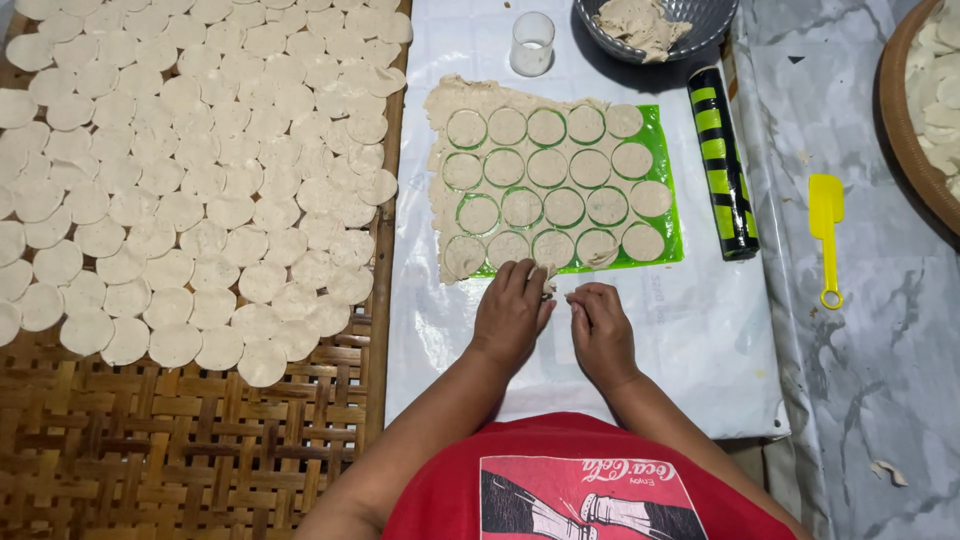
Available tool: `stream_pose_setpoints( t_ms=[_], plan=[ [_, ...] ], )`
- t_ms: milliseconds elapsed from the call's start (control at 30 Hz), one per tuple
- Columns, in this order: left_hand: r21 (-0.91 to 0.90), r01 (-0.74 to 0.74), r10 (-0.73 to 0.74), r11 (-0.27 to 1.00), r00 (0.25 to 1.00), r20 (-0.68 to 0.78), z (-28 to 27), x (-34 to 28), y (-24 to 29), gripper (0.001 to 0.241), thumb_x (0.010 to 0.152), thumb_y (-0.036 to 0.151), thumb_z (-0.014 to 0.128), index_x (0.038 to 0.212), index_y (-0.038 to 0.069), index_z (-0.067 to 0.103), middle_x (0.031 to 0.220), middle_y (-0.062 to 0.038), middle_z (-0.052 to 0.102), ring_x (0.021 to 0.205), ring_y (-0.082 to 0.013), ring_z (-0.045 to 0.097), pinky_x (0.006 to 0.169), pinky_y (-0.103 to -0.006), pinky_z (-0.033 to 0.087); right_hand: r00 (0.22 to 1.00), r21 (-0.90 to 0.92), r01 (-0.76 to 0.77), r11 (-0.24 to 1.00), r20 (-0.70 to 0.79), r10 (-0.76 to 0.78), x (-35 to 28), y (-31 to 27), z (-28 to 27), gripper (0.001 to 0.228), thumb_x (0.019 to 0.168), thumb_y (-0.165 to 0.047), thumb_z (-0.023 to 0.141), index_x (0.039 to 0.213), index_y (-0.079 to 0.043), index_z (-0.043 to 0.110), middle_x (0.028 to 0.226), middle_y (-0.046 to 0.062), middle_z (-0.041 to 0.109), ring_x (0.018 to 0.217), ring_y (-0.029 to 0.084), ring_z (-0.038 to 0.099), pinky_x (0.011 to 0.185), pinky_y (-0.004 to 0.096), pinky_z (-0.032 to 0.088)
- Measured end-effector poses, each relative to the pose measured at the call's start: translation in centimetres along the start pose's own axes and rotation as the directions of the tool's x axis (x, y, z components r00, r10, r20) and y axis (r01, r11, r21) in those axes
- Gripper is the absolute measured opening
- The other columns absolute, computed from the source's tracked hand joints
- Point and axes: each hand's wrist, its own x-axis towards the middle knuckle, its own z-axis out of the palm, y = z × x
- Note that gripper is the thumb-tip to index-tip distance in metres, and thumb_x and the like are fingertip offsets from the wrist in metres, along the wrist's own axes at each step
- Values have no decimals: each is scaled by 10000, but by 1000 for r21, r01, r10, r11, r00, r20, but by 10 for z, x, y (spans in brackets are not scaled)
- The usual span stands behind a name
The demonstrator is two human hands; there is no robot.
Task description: The recorder uses a rolling pin to flatten dough, then uses a small circular cutter to create dough circles and organizes them on a drying rack.
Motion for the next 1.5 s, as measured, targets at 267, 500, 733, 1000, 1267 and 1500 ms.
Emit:
stream_pose_setpoints(
  t_ms=[267, 500, 733, 1000, 1267, 1500],
  plan=[
    [-232, 218, -249, 948, 962, -113, -23, -19, -26, 242, 938, 69, 686, 1171, 14, 648, 1227, -169, 629, 1155, -351, 605, 946, -437, 526, 1000, 57, -26, 998, 19, 25, 3, -3, -3, 172, 933, 68, 590, 1072, 2, 666, 1090, 160, 633, 978, 311, 677, 799, 379, 565],
    [-689, 550, -785, 472, 618, -45, -78, -46, -55, 311, 1047, 51, 481, 1350, 86, 545, 1212, -170, 679, 1004, -233, 700, 832, -348, 624, 997, 13, -52, 999, 49, 51, 0, -1, 0, 189, 914, 73, 595, 1066, -6, 675, 1103, 155, 645, 961, 312, 690, 781, 383, 569],
    [-422, 476, -598, 772, 770, -225, -78, -44, -52, 294, 1029, 19, 503, 1276, 63, 655, 1281, -165, 615, 1127, -239, 694, 964, -348, 621, 998, -23, -34, 999, 57, 35, 1, -4, 1, 201, 890, 71, 610, 1055, -18, 682, 1098, 151, 644, 950, 320, 691, 773, 388, 567],
    [-13, 311, -307, 950, 928, -212, -35, -46, -71, 182, 884, 38, 742, 1060, 84, 738, 1206, -137, 651, 1171, -357, 615, 946, -432, 529, 987, 4, -131, 991, 97, 130, 5, -6, 6, 172, 921, 43, 617, 1056, -34, 693, 1105, 130, 659, 961, 293, 699, 794, 377, 570],
    [-141, 370, -393, 918, 896, -210, -46, -41, -67, 277, 854, 81, 780, 1103, 62, 660, 1156, -143, 639, 1120, -365, 586, 938, -458, 489, 856, 43, 358, 933, 383, -346, 78, -66, 37, 484, 861, 18, 607, 1338, -43, 671, 1432, 99, 625, 1051, 293, 617, 909, 412, 481],
    [-106, 398, -412, 911, 879, -242, -46, -36, -74, 244, 860, 22, 731, 1079, 61, 631, 1137, -131, 638, 1123, -366, 588, 933, -461, 486, 812, -86, 453, 887, 452, -370, 77, -50, 63, 486, 852, -11, 605, 1317, -118, 696, 1410, -3, 652, 923, 218, 591, 819, 361, 457]
  ],
)
